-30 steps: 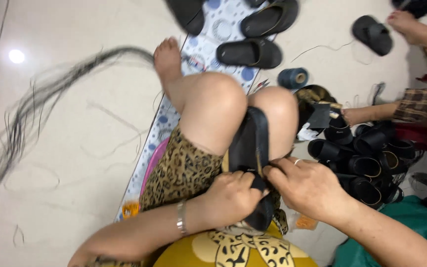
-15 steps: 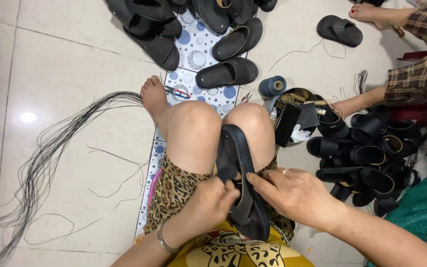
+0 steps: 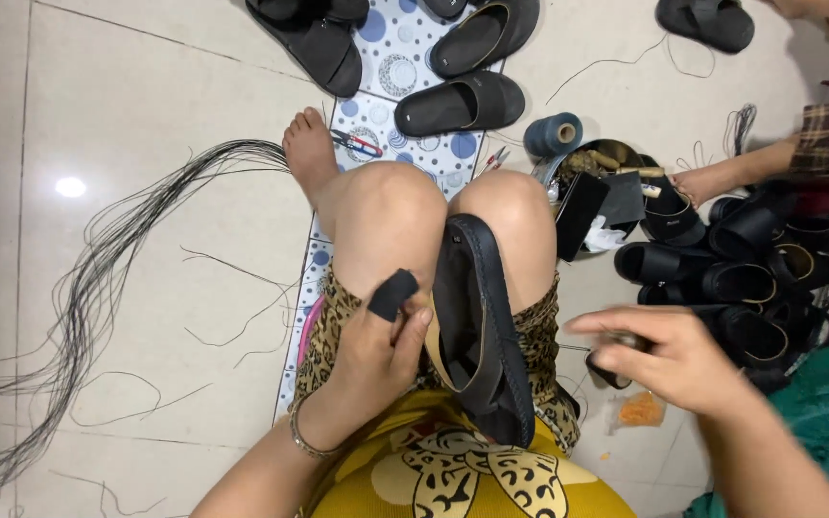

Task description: Hand-stitching the upper straps of black sandals to the soles using a needle and thread while sitting on the floor.

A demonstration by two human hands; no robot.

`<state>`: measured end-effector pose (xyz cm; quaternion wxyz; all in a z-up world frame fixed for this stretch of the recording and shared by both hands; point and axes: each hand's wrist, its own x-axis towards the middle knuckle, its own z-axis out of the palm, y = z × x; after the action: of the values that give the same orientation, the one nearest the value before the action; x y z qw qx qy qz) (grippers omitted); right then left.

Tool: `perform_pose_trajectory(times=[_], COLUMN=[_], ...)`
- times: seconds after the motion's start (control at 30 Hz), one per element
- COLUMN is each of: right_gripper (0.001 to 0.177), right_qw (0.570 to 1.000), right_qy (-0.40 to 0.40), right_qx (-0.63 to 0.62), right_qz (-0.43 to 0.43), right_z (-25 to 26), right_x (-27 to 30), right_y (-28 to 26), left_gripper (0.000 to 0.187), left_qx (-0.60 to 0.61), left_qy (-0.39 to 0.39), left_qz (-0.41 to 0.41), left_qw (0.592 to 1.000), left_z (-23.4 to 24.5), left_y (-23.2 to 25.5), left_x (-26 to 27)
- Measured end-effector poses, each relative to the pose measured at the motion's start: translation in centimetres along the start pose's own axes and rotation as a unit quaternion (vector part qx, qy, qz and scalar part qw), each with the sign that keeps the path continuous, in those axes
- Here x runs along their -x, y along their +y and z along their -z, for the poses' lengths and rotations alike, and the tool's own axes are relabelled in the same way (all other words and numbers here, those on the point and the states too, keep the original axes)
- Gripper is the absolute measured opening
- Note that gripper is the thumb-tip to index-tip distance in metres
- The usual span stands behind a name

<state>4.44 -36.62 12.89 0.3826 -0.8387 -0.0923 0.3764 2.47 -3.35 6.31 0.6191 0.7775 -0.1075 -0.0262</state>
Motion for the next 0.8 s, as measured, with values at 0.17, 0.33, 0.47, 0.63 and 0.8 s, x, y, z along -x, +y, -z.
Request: perform_pose_trajectory(times=[0.17,0.33,0.47,0.63,0.8], right_gripper=[0.026,0.022,0.035,0.027,0.020], right_qw=[0.930,0.967,0.914,0.941,0.778], right_qy=[0.027,-0.104,0.123,0.306,0.567], right_qx=[-0.358,0.202,0.366,0.012,-0.139], right_qz=[0.078,0.117,0.122,-0.142,-0.233], right_z=[-3.7,-1.9,-4.3,-1.6,8.7], right_x=[-1.8,-1.0,-2.4,-4.6,0.0], right_y=[-0.6,-4.3,-2.6,5.7,9.6], left_gripper=[0.029,0.030,0.029,0.055,0.064], left_qx=[-0.039,-0.015,-0.043,-0.161,-0.159], left_qy=[-0.003,-0.058,-0.084,-0.129,-0.326], left_qz=[-0.034,-0.021,-0.010,0.064,0.152], left_qw=[0.999,0.998,0.996,0.976,0.920], left_z=[1.4,0.8,0.6,1.5,5.2], left_y=[1.7,2.2,1.3,-2.0,-4.1], left_x=[-0.5,-0.1,0.7,3.9,5.0])
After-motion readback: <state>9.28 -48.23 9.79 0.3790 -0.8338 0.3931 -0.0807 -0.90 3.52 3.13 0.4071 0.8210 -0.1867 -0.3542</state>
